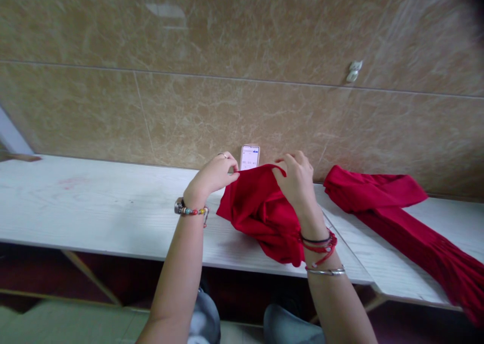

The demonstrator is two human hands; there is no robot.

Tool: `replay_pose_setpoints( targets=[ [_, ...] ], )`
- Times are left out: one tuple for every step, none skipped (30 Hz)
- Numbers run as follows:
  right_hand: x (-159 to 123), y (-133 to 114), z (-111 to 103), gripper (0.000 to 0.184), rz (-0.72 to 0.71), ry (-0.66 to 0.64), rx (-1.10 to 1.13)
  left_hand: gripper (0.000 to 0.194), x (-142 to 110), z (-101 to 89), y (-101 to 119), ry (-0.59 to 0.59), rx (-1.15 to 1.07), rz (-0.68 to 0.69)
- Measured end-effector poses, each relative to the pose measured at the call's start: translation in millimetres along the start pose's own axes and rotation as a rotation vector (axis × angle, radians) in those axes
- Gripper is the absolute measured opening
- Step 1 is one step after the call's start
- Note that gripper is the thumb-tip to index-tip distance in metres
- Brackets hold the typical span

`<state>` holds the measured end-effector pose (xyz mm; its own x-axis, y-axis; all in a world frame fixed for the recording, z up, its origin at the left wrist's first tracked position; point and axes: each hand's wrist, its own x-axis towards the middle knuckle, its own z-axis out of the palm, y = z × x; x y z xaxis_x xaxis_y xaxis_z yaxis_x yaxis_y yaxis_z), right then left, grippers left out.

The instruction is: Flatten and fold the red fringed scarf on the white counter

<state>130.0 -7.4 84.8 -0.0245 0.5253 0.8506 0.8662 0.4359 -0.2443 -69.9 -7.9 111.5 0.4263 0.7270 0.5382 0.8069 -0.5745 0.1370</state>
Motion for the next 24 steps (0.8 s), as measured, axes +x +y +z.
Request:
replay_pose_setpoints(
  targets=[
    [-1,-3,0,0.022,-0.055,-0.049,0.011,0.013,1,0.3,2,0.024,-0.01,0.014],
    [-2,-6,0,0.028,-0.114,-0.1,0.026,0.013,1,0.4,5,0.042,-0.021,0.03],
    [-3,-10,1,0.031,-0.167,-0.146,0.042,0.013,2,0.2,8,0.054,-0.034,0.047],
    [-4,-13,2,0.031,-0.207,-0.184,0.057,0.012,2,-0.4,11,0.058,-0.044,0.063],
    [-4,-16,2,0.027,-0.23,-0.21,0.072,0.012,3,-1.2,13,0.057,-0.051,0.077],
    [-4,-18,3,0.022,-0.238,-0.224,0.086,0.012,2,-2.4,15,0.053,-0.054,0.087],
    [-4,-19,3,0.018,-0.236,-0.228,0.101,0.012,2,-3.9,16,0.05,-0.053,0.091],
    [-3,-19,3,0.017,-0.232,-0.227,0.116,0.012,1,-5.4,16,0.048,-0.051,0.086],
    [-2,-19,2,0.016,-0.228,-0.222,0.131,0.012,1,-6.7,15,0.048,-0.047,0.076],
    [-1,-18,1,0.016,-0.222,-0.212,0.145,0.012,0,-7.8,14,0.046,-0.045,0.063],
    [0,-17,1,0.016,-0.211,-0.195,0.156,0.011,-1,-8.3,13,0.041,-0.046,0.046],
    [1,-16,0,0.015,-0.196,-0.175,0.162,0.011,-2,-8.0,11,0.026,-0.051,0.029],
    [1,-15,-1,0.015,-0.174,-0.151,0.165,0.011,-2,-6.9,9,-0.007,-0.06,0.014],
    [2,-15,-1,0.016,-0.147,-0.126,0.164,0.013,-1,-5.0,8,-0.056,-0.07,0.002],
    [3,-15,-1,0.016,-0.12,-0.103,0.159,0.015,-1,-2.5,6,-0.116,-0.078,-0.008],
    [4,-14,0,0.016,-0.096,-0.086,0.153,0.016,1,0.3,5,-0.177,-0.081,-0.014],
    [4,-14,1,0.016,-0.079,-0.076,0.146,0.015,2,3.1,4,-0.23,-0.08,-0.015],
    [5,-13,3,0.016,-0.068,-0.069,0.138,0.013,4,5.4,3,-0.266,-0.077,-0.011],
    [6,-13,5,0.017,-0.062,-0.065,0.13,0.011,5,7.1,3,-0.286,-0.073,-0.003],
    [7,-12,7,0.017,-0.058,-0.061,0.122,0.011,7,8.0,3,-0.291,-0.073,0.01],
    [7,-12,9,0.017,-0.056,-0.057,0.116,0.013,8,8.1,3,-0.286,-0.075,0.021],
    [8,-12,11,0.017,-0.052,-0.051,0.111,0.015,9,7.7,4,-0.277,-0.079,0.025],
    [9,-12,12,0.017,-0.048,-0.045,0.11,0.018,9,7.1,5,-0.266,-0.084,0.018],
    [10,-12,12,0.018,-0.043,-0.04,0.111,0.021,10,6.6,6,-0.259,-0.088,0.001]
  ],
)
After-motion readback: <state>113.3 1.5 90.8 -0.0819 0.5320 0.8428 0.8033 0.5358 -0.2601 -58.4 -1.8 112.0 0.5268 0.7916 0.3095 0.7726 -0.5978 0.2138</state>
